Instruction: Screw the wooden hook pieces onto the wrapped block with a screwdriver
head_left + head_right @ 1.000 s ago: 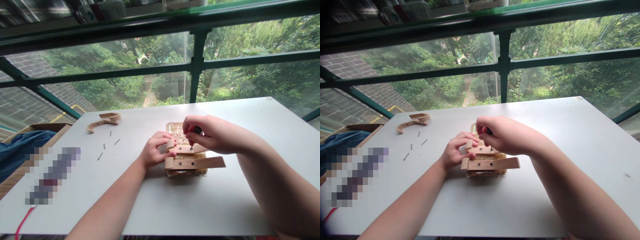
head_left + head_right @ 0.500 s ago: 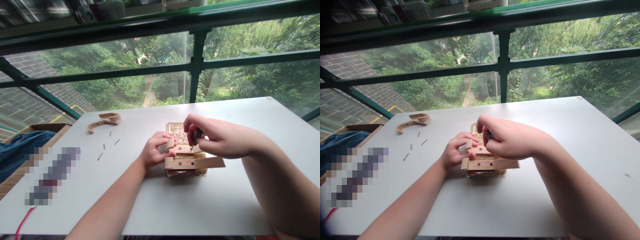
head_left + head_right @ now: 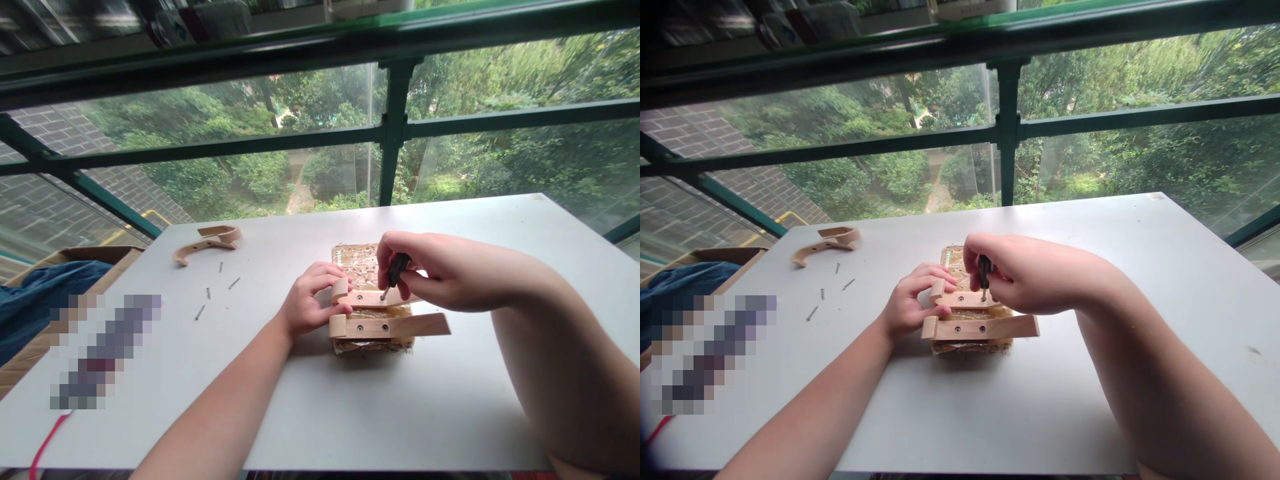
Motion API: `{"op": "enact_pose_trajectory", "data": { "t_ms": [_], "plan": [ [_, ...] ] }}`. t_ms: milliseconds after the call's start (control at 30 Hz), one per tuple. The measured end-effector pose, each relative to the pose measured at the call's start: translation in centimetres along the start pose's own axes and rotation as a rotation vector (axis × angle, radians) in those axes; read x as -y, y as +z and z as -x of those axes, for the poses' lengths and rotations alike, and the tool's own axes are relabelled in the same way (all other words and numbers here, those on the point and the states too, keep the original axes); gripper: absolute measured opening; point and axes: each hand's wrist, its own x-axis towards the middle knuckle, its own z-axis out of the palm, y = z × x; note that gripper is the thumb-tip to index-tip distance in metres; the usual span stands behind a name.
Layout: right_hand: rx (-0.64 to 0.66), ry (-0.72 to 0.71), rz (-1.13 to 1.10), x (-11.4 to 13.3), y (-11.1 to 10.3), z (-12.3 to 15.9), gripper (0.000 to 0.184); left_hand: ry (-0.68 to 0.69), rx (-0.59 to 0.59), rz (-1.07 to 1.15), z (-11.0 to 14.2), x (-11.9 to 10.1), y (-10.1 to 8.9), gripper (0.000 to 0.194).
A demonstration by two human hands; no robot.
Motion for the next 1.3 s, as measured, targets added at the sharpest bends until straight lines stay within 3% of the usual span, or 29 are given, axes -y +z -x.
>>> {"op": "enact_pose_trajectory", "data": {
  "t_ms": [400,667,867,1000,1133,1300],
  "plan": [
    [-0.017,-0.003,0.114,-0.2,0.0,0.0,0.021,0.004,-0.015,0.006,0.0,0.0,0.0,0.029],
    [-0.069,-0.041,0.216,0.0,0.0,-0.4,0.003,0.007,-0.018,0.000,0.0,0.0,0.0,0.028],
    [-0.119,-0.011,0.251,-0.3,0.2,-0.8,0.026,0.013,-0.008,0.003,-0.1,-0.1,0.0,0.029],
    [-0.143,0.010,0.247,-0.7,0.6,-1.2,0.023,0.013,-0.013,-0.009,-0.1,-0.1,0.0,0.029],
    [-0.112,-0.018,0.136,-0.7,1.0,-1.4,0.007,0.011,-0.017,0.004,-0.1,-0.1,0.1,0.029],
    [0.038,-0.099,0.033,-0.1,1.1,-1.4,0.009,-0.016,-0.010,0.008,-0.1,-0.4,0.0,0.028]
  ]
}}
